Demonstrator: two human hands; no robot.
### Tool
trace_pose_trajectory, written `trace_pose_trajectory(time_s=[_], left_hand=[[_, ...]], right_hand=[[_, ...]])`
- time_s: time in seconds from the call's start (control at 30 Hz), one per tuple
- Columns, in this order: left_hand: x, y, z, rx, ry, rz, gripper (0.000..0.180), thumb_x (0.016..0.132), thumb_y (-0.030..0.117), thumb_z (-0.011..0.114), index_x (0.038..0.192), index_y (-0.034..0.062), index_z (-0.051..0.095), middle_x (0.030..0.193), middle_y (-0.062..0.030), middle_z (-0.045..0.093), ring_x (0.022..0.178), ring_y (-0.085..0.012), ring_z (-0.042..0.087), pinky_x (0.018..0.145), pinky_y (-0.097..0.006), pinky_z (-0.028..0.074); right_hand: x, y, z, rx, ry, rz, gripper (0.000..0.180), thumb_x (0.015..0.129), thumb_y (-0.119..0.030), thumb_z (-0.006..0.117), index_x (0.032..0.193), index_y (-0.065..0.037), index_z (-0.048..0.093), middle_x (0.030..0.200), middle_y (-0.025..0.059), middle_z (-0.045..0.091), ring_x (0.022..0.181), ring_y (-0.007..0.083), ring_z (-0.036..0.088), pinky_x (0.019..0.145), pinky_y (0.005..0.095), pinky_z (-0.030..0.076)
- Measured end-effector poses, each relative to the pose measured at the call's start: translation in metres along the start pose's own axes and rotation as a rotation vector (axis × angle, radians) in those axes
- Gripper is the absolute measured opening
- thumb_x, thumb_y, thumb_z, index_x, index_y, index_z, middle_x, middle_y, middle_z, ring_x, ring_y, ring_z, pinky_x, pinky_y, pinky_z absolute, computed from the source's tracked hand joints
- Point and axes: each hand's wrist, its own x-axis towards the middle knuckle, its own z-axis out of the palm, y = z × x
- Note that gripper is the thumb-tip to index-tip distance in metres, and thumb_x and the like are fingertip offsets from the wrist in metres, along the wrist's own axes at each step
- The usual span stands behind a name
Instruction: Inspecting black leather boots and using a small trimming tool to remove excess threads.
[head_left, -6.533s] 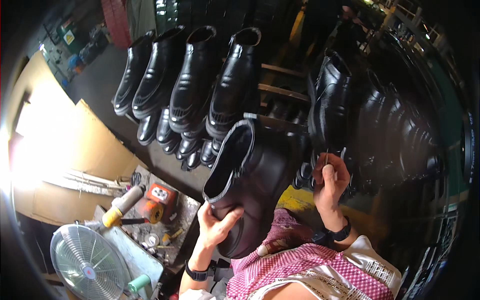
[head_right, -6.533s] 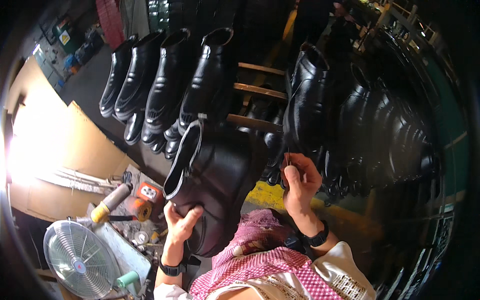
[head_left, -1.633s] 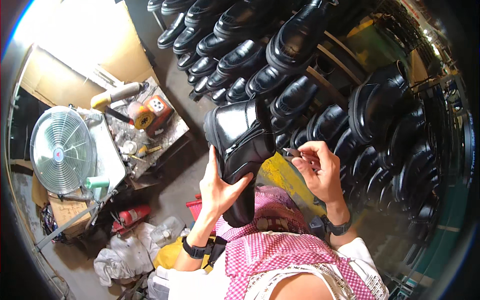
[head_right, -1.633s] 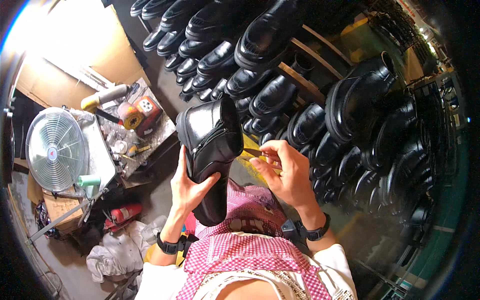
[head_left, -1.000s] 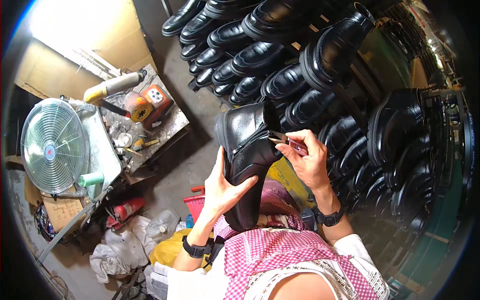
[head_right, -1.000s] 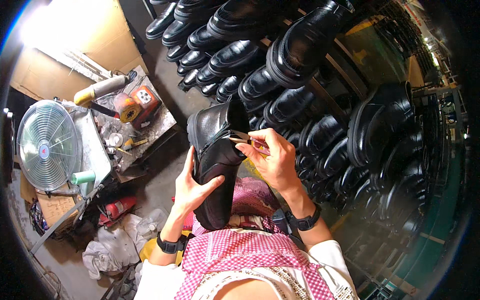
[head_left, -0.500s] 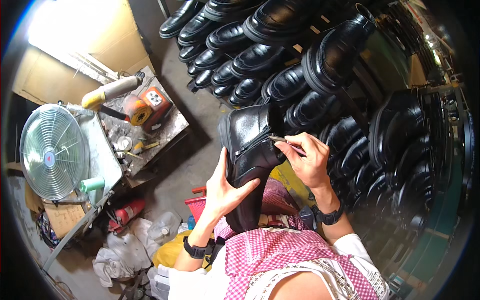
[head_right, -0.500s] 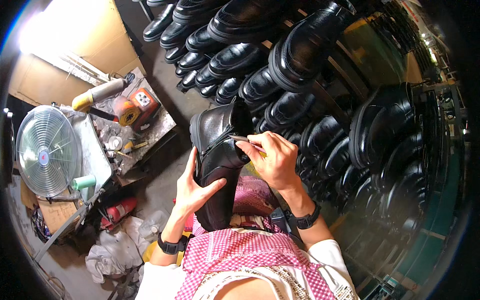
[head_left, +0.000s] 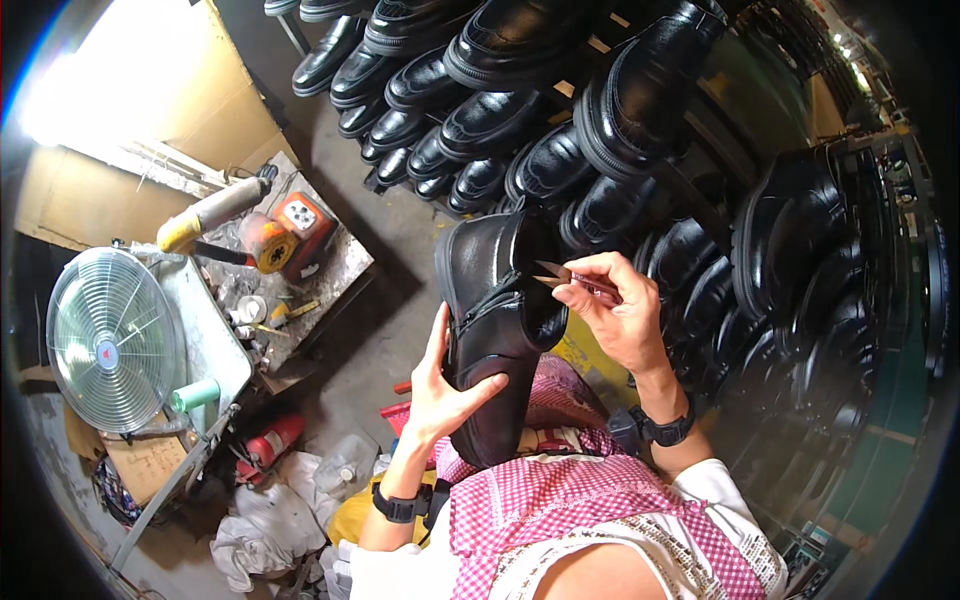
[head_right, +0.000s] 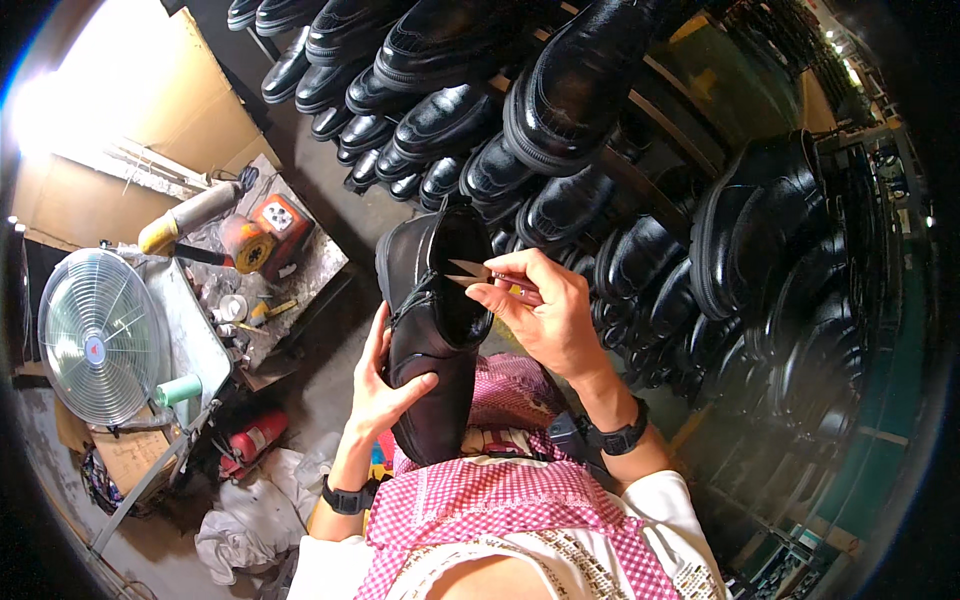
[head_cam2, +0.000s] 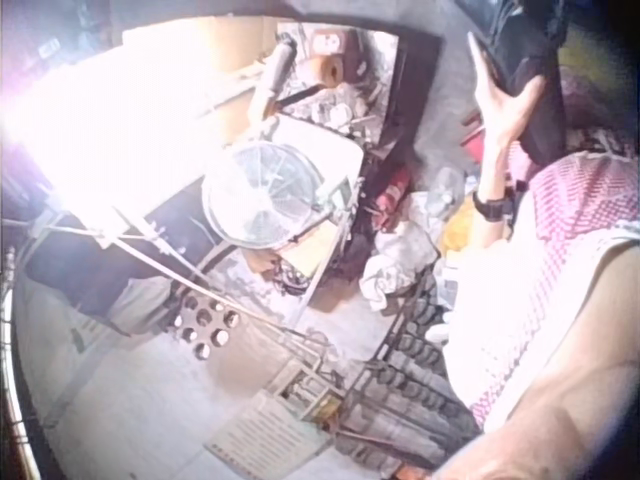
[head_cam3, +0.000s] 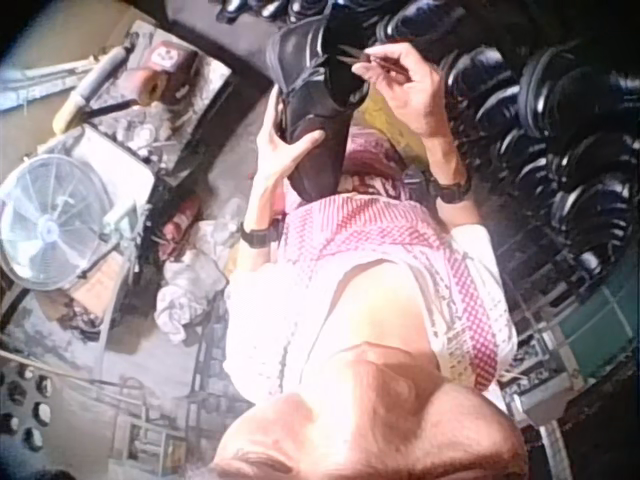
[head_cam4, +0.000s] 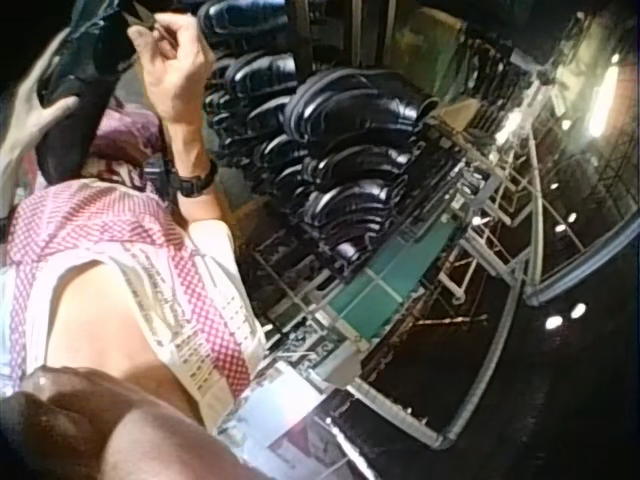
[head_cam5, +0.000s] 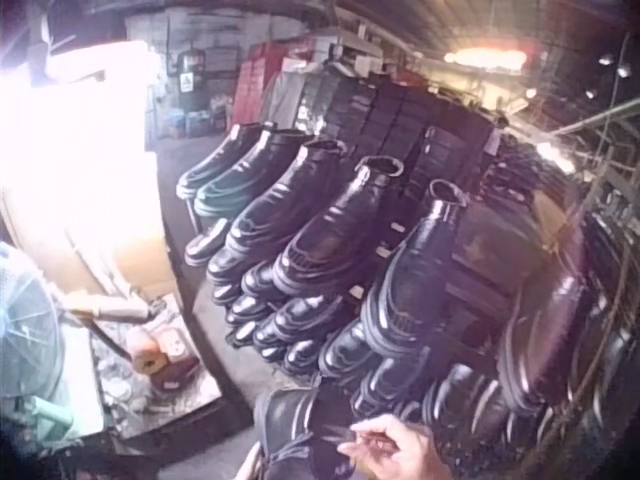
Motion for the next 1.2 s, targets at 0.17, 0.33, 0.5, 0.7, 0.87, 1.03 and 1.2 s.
trace_pose_trajectory(time_s=[0.17, 0.33, 0.5, 0.7, 0.87, 1.03, 1.2], left_hand=[[0.000, 0.004, 0.005, 0.013, -0.022, 0.007, 0.102, 0.060, 0.022, 0.080, 0.138, 0.0009, 0.017, 0.125, -0.0212, 0.045, 0.114, -0.0237, 0.047, 0.098, -0.033, 0.035], [0.000, 0.003, 0.004, 0.052, -0.013, 0.019, 0.102, 0.060, 0.023, 0.080, 0.138, 0.0003, 0.017, 0.125, -0.0213, 0.046, 0.114, -0.0237, 0.047, 0.098, -0.033, 0.036], [0.000, 0.004, 0.006, 0.064, 0.022, 0.012, 0.101, 0.061, 0.023, 0.079, 0.137, -0.0008, 0.018, 0.124, -0.0214, 0.047, 0.113, -0.0233, 0.048, 0.097, -0.033, 0.037], [-0.002, 0.010, 0.008, 0.191, 0.103, -0.006, 0.099, 0.061, 0.025, 0.078, 0.135, -0.0041, 0.020, 0.123, -0.0243, 0.047, 0.110, -0.0247, 0.051, 0.095, -0.032, 0.039], [-0.004, 0.018, 0.014, 0.359, 0.153, 0.039, 0.097, 0.061, 0.020, 0.079, 0.136, -0.0010, 0.022, 0.121, -0.0229, 0.049, 0.109, -0.0221, 0.051, 0.094, -0.030, 0.039], [-0.007, 0.024, 0.014, 0.410, 0.148, 0.039, 0.096, 0.060, 0.027, 0.077, 0.133, -0.0062, 0.024, 0.118, -0.0272, 0.049, 0.107, -0.0316, 0.053, 0.091, -0.035, 0.042], [-0.008, 0.025, 0.017, 0.429, 0.157, 0.056, 0.096, 0.059, 0.021, 0.078, 0.135, -0.0023, 0.024, 0.118, -0.0245, 0.051, 0.107, -0.0250, 0.053, 0.092, -0.032, 0.041]], right_hand=[[0.005, -0.002, 0.000, -0.081, 0.000, -0.091, 0.024, 0.072, -0.013, 0.073, 0.086, 0.001, 0.058, 0.069, 0.0064, 0.060, 0.061, 0.0094, 0.058, 0.053, 0.0213, 0.047], [0.009, 0.001, 0.000, -0.162, 0.000, -0.221, 0.023, 0.071, -0.013, 0.074, 0.082, 0.000, 0.059, 0.067, 0.0065, 0.059, 0.056, 0.0095, 0.057, 0.048, 0.0216, 0.045], [0.002, -0.005, -0.009, -0.072, 0.079, -0.123, 0.021, 0.070, -0.012, 0.074, 0.076, -0.001, 0.058, 0.067, 0.0074, 0.059, 0.053, 0.0116, 0.057, 0.045, 0.0220, 0.043], [0.007, -0.025, -0.006, -0.416, -0.084, -0.403, 0.023, 0.069, -0.018, 0.073, 0.079, -0.004, 0.057, 0.066, 0.0052, 0.055, 0.057, 0.0195, 0.056, 0.050, 0.0277, 0.045], [0.007, -0.026, -0.006, -0.632, -0.135, -0.491, 0.022, 0.071, -0.021, 0.070, 0.080, -0.005, 0.057, 0.068, 0.0042, 0.054, 0.060, 0.0190, 0.055, 0.051, 0.0283, 0.044], [0.008, -0.027, -0.007, -0.680, -0.139, -0.553, 0.021, 0.071, -0.020, 0.070, 0.078, -0.005, 0.057, 0.065, 0.0036, 0.052, 0.059, 0.0182, 0.054, 0.050, 0.0280, 0.043], [0.007, -0.027, -0.011, -0.763, -0.224, -0.553, 0.018, 0.070, -0.019, 0.070, 0.073, -0.006, 0.058, 0.063, 0.0036, 0.053, 0.057, 0.0179, 0.055, 0.049, 0.0279, 0.043]])
